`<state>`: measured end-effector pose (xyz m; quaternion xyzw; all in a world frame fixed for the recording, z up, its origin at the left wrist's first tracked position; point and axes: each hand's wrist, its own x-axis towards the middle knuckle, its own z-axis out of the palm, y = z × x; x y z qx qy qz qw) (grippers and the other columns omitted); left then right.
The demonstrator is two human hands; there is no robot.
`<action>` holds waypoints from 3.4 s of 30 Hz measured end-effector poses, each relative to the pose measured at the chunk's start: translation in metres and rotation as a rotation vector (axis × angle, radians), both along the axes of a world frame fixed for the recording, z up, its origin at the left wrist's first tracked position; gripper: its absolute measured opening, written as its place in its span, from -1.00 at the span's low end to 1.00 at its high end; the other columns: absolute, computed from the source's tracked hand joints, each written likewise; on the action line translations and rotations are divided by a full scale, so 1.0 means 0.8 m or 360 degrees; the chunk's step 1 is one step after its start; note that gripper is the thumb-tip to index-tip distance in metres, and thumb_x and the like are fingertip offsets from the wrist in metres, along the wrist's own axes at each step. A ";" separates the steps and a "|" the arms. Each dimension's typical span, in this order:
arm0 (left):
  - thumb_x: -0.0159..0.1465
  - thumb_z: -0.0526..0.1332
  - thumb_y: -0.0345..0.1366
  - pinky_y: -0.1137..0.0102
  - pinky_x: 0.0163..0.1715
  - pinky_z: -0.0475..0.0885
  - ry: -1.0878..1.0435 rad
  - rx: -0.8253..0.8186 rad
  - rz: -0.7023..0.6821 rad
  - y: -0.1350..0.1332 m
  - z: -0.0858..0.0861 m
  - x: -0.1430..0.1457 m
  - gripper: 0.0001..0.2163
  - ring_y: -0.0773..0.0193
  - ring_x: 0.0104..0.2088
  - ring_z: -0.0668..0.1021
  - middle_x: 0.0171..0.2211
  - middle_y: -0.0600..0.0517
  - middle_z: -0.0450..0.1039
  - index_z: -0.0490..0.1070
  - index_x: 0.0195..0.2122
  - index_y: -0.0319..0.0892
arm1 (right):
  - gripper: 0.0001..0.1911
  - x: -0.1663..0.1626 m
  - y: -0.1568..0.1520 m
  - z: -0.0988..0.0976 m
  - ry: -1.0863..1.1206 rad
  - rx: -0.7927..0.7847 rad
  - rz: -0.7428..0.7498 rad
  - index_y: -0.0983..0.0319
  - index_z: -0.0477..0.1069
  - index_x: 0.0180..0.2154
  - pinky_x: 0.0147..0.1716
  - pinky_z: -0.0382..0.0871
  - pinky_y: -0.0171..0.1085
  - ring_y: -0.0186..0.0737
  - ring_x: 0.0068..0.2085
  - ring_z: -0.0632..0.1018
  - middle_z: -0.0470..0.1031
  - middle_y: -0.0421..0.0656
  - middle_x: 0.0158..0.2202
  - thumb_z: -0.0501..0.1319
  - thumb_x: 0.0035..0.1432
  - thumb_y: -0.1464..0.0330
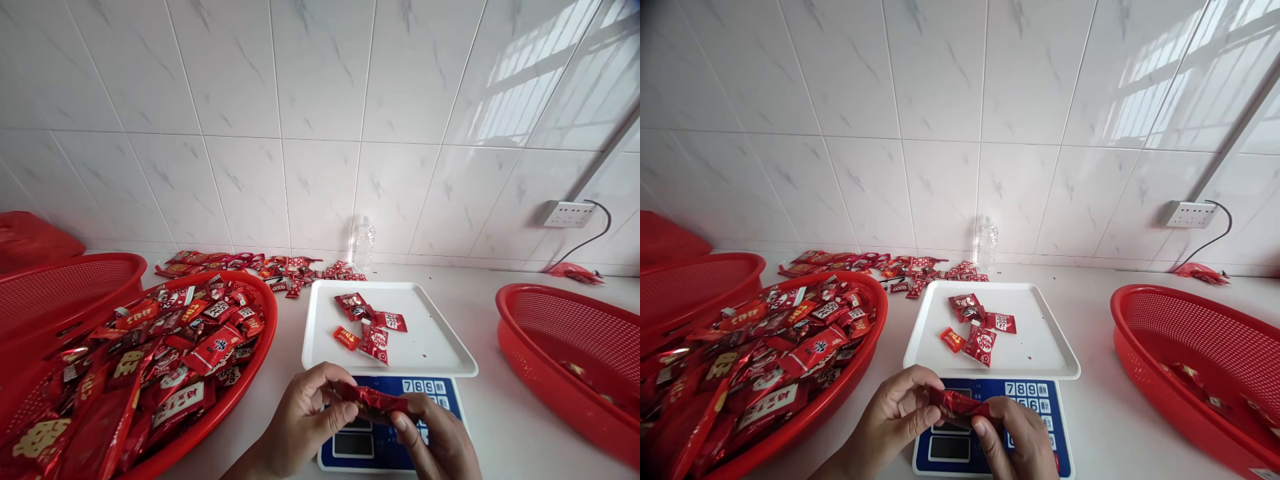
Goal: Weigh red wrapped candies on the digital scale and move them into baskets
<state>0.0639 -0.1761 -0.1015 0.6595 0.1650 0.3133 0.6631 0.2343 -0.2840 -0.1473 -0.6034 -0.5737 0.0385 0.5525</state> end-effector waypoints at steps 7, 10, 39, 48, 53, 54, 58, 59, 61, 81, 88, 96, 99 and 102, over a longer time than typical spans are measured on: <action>0.22 0.27 -0.28 0.45 -0.35 0.47 0.0100 0.0258 0.0028 -0.003 -0.001 -0.001 -0.84 0.30 -0.36 0.52 -0.34 -0.02 0.48 0.43 -0.19 -0.17 | -0.74 0.007 -0.004 0.009 -0.0186 0.0031 -0.0003 0.13 0.37 -0.37 -0.54 0.28 -0.36 -0.32 -0.57 0.44 0.47 -0.23 -0.55 0.07 0.27 0.14; 0.26 0.20 -0.26 0.42 -0.38 0.49 0.0089 0.0343 0.0118 -0.003 -0.006 -0.003 -0.83 0.28 -0.38 0.52 -0.33 -0.03 0.47 0.39 -0.12 -0.13 | -0.77 0.018 -0.001 0.023 -0.0232 0.0039 -0.0027 0.13 0.37 -0.36 -0.54 0.29 -0.36 -0.33 -0.58 0.42 0.43 -0.24 -0.56 0.07 0.27 0.18; 0.22 0.14 -0.50 0.46 -0.36 0.46 -0.0035 0.1497 0.0424 -0.004 -0.012 -0.007 -0.77 0.33 -0.43 0.51 -0.43 0.02 0.47 0.33 -0.11 -0.15 | -0.70 0.062 0.100 0.085 -0.0913 -0.0837 -0.0121 0.03 0.47 -0.16 -0.44 0.27 -0.28 -0.17 -0.29 0.58 0.60 -0.23 -0.28 -0.02 0.28 0.21; 0.23 0.15 -0.49 0.49 -0.34 0.44 -0.0009 0.1587 0.0416 -0.005 -0.010 -0.006 -0.81 0.37 -0.42 0.51 -0.44 0.04 0.46 0.32 -0.14 -0.17 | -0.62 0.107 0.094 0.083 -0.0991 -0.0872 -0.0244 0.12 0.38 0.03 -0.19 0.38 -0.14 -0.08 -0.09 0.53 0.52 -0.14 -0.06 -0.04 0.29 0.20; 0.22 0.15 -0.50 0.52 -0.34 0.44 0.0001 0.1599 0.0393 -0.004 -0.010 -0.006 -0.80 0.38 -0.42 0.51 -0.42 0.04 0.47 0.33 -0.14 -0.17 | -0.61 0.112 0.095 0.073 -0.1084 -0.0900 -0.0083 0.14 0.34 0.08 -0.05 0.34 -0.10 -0.06 0.06 0.44 0.47 -0.10 0.02 -0.03 0.29 0.22; 0.23 0.15 -0.50 0.52 -0.34 0.44 0.0012 0.1598 0.0391 -0.004 -0.010 -0.006 -0.81 0.38 -0.42 0.51 -0.42 0.03 0.47 0.33 -0.14 -0.17 | -0.62 0.111 0.096 0.071 -0.1092 -0.0911 -0.0062 0.13 0.34 0.07 -0.06 0.34 -0.10 -0.06 0.05 0.45 0.48 -0.09 0.01 -0.03 0.29 0.23; 0.23 0.16 -0.49 0.53 -0.34 0.44 0.0027 0.1599 0.0403 -0.003 -0.010 -0.007 -0.82 0.39 -0.42 0.51 -0.42 0.04 0.47 0.34 -0.15 -0.17 | -0.66 0.111 0.096 0.067 -0.1091 -0.0945 -0.0069 0.09 0.36 0.02 -0.08 0.34 -0.09 -0.05 0.01 0.48 0.50 -0.09 -0.05 -0.03 0.29 0.22; 0.23 0.16 -0.49 0.53 -0.33 0.44 0.0025 0.1604 0.0408 -0.004 -0.010 -0.007 -0.82 0.39 -0.42 0.52 -0.42 0.04 0.48 0.34 -0.16 -0.17 | -0.66 0.111 0.096 0.066 -0.1087 -0.0946 -0.0083 0.09 0.36 0.01 -0.08 0.34 -0.08 -0.04 0.01 0.48 0.51 -0.09 -0.07 -0.03 0.28 0.21; 0.22 0.17 -0.49 0.52 -0.31 0.44 0.0017 0.1617 0.0417 -0.004 -0.010 -0.007 -0.82 0.39 -0.41 0.53 -0.40 0.04 0.49 0.34 -0.16 -0.16 | -0.67 0.112 0.094 0.065 -0.1069 -0.0955 -0.0116 0.08 0.36 -0.01 -0.12 0.36 -0.08 -0.04 -0.02 0.49 0.51 -0.10 -0.09 -0.03 0.28 0.19; 0.26 0.18 -0.35 0.52 -0.33 0.50 -0.0077 0.1342 0.0344 -0.008 -0.024 -0.002 -0.62 0.36 -0.43 0.54 -0.38 0.01 0.49 0.23 0.12 -0.13 | -0.71 0.053 0.019 0.059 -0.0672 -0.0017 -0.0009 0.13 0.30 -0.07 -0.27 0.49 -0.29 -0.21 -0.20 0.55 0.50 -0.13 -0.21 0.18 0.20 0.20; 0.21 0.20 0.00 0.36 -0.24 0.51 0.0045 0.0732 -0.0015 -0.011 -0.020 0.000 -0.47 0.18 -0.27 0.57 -0.23 -0.10 0.49 0.28 0.12 -0.20 | -0.67 -0.010 0.014 0.025 -0.0458 0.0337 0.0271 0.12 0.35 -0.09 -0.26 0.50 -0.23 -0.12 -0.19 0.57 0.52 -0.06 -0.24 0.18 0.17 0.10; 0.18 0.25 -0.02 0.36 -0.25 0.48 -0.0025 0.0626 0.0077 -0.014 -0.039 0.003 -0.58 0.21 -0.34 0.55 -0.31 -0.07 0.49 0.37 -0.03 -0.17 | -0.68 -0.007 0.015 0.007 -0.0337 0.0370 0.0264 0.09 0.38 -0.10 -0.28 0.50 -0.23 -0.11 -0.21 0.58 0.53 -0.09 -0.24 0.19 0.17 0.09; 0.21 0.24 -0.08 0.36 -0.29 0.48 -0.0166 0.0663 0.0175 -0.013 -0.042 0.000 -0.59 0.23 -0.35 0.55 -0.26 -0.08 0.48 0.31 0.02 -0.17 | -0.66 0.002 0.015 0.003 -0.0428 0.0318 0.0266 0.09 0.37 -0.07 -0.23 0.49 -0.20 -0.10 -0.16 0.57 0.53 -0.08 -0.21 0.16 0.19 0.08; 0.24 0.23 -0.19 0.38 -0.27 0.47 -0.0213 0.0653 0.0275 -0.010 -0.041 -0.004 -0.62 0.22 -0.28 0.54 -0.20 -0.09 0.46 0.28 0.06 -0.16 | -0.69 0.013 0.018 0.000 -0.0596 0.0322 0.0175 0.11 0.38 -0.08 -0.23 0.49 -0.20 -0.10 -0.15 0.56 0.54 -0.07 -0.19 0.17 0.20 0.11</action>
